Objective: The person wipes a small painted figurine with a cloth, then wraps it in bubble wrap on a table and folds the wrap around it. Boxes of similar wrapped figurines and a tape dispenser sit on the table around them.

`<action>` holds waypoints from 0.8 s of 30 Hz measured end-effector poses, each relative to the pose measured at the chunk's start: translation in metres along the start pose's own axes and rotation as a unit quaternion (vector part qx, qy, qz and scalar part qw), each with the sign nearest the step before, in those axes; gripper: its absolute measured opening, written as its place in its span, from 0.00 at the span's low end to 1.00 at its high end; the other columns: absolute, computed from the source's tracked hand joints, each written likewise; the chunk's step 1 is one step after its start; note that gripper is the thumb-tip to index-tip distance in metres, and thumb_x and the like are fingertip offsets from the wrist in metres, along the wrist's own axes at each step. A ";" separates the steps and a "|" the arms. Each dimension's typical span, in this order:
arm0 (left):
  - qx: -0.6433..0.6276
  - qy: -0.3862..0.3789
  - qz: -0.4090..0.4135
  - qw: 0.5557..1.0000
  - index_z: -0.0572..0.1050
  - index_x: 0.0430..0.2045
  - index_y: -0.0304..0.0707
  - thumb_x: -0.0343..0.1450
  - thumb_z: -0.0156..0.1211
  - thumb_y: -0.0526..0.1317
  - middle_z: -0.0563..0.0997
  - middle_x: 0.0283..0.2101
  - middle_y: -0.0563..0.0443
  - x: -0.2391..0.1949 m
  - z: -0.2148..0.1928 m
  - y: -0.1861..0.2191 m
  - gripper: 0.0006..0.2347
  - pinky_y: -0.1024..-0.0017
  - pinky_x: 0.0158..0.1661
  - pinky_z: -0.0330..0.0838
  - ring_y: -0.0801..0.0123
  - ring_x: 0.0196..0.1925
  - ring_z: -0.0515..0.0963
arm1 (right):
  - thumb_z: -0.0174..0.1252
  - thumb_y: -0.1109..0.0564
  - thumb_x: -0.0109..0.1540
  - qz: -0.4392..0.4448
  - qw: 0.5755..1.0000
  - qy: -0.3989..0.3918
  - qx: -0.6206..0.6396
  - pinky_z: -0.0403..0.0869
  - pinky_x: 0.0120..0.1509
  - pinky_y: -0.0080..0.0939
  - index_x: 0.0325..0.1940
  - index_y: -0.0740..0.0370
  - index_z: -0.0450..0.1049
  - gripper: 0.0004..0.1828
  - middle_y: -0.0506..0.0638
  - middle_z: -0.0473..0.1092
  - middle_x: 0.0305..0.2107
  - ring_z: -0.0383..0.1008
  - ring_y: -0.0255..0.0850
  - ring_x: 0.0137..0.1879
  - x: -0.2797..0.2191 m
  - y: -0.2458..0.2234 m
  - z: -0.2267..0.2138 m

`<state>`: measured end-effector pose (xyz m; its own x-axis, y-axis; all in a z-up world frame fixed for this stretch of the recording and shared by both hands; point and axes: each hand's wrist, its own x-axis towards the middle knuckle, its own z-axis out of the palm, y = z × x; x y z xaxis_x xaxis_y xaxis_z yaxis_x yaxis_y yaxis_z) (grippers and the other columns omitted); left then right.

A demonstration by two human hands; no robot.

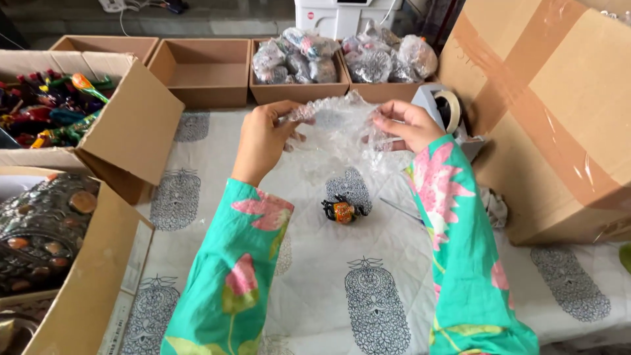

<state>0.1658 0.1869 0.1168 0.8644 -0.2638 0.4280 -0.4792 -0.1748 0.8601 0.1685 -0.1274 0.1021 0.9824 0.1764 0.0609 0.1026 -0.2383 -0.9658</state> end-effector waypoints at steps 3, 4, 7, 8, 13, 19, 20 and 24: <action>0.051 0.025 0.015 0.998 0.82 0.43 0.34 0.72 0.58 0.31 0.88 0.36 0.55 -0.001 0.004 -0.007 0.09 0.78 0.27 0.75 0.78 0.30 0.84 | 0.58 0.50 0.66 0.031 0.999 0.010 0.013 0.74 0.41 0.31 0.52 0.54 0.74 0.12 0.38 0.76 0.41 0.78 0.30 0.47 -0.001 -0.003 0.002; 0.049 0.022 0.026 0.998 0.82 0.44 0.34 0.73 0.56 0.33 0.88 0.37 0.54 0.000 0.005 -0.013 0.09 0.77 0.28 0.75 0.78 0.33 0.84 | 0.59 0.53 0.67 0.004 1.000 0.012 0.013 0.73 0.42 0.31 0.54 0.56 0.73 0.12 0.39 0.75 0.43 0.75 0.29 0.47 0.000 -0.001 0.000; 0.019 0.026 0.035 0.999 0.80 0.44 0.33 0.77 0.53 0.37 0.88 0.39 0.53 0.006 0.016 -0.039 0.10 0.77 0.32 0.76 0.78 0.38 0.85 | 0.61 0.59 0.66 -0.057 0.998 0.005 0.024 0.75 0.48 0.32 0.55 0.60 0.73 0.13 0.42 0.74 0.46 0.74 0.28 0.50 0.001 0.003 -0.002; -0.009 0.036 0.035 0.999 0.79 0.44 0.32 0.79 0.51 0.40 0.87 0.39 0.52 0.008 0.022 -0.049 0.11 0.77 0.33 0.76 0.77 0.39 0.85 | 0.61 0.62 0.64 -0.093 0.995 -0.005 0.035 0.79 0.54 0.33 0.55 0.61 0.72 0.15 0.44 0.74 0.48 0.76 0.29 0.52 0.000 0.004 -0.001; -0.102 0.068 -0.060 0.991 0.74 0.42 0.33 0.79 0.45 0.46 0.84 0.36 0.53 0.003 0.036 -0.029 0.14 0.74 0.26 0.79 0.76 0.34 0.84 | 0.63 0.69 0.57 -0.078 0.996 -0.027 0.027 0.80 0.55 0.38 0.57 0.63 0.73 0.23 0.46 0.72 0.52 0.76 0.34 0.52 0.002 0.008 0.004; -0.130 0.096 -0.097 0.982 0.75 0.44 0.37 0.80 0.45 0.49 0.83 0.35 0.53 0.007 0.036 -0.059 0.15 0.75 0.24 0.76 0.76 0.30 0.79 | 0.67 0.67 0.55 -0.163 0.982 -0.029 -0.089 0.77 0.57 0.41 0.55 0.62 0.73 0.24 0.46 0.72 0.53 0.75 0.37 0.55 -0.012 -0.011 0.025; -0.156 0.093 -0.107 0.978 0.75 0.43 0.38 0.81 0.45 0.49 0.83 0.35 0.53 0.008 0.035 -0.064 0.15 0.75 0.24 0.75 0.77 0.30 0.79 | 0.67 0.65 0.55 -0.169 0.982 0.014 -0.084 0.78 0.57 0.40 0.54 0.60 0.73 0.24 0.46 0.72 0.52 0.76 0.36 0.53 -0.016 -0.015 0.029; -0.173 0.107 -0.139 0.969 0.75 0.43 0.40 0.79 0.45 0.49 0.84 0.35 0.56 0.015 0.027 -0.079 0.14 0.75 0.25 0.76 0.78 0.29 0.80 | 0.72 0.62 0.61 -0.324 0.918 0.124 -0.194 0.77 0.63 0.43 0.50 0.60 0.75 0.16 0.49 0.72 0.52 0.75 0.37 0.60 -0.035 -0.040 0.037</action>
<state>0.2124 0.1711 0.0473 0.9824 -0.0436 0.1814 -0.1747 0.1269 0.9764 0.1242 -0.0886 0.1296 0.6965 0.1900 0.6920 0.6778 -0.4909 -0.5474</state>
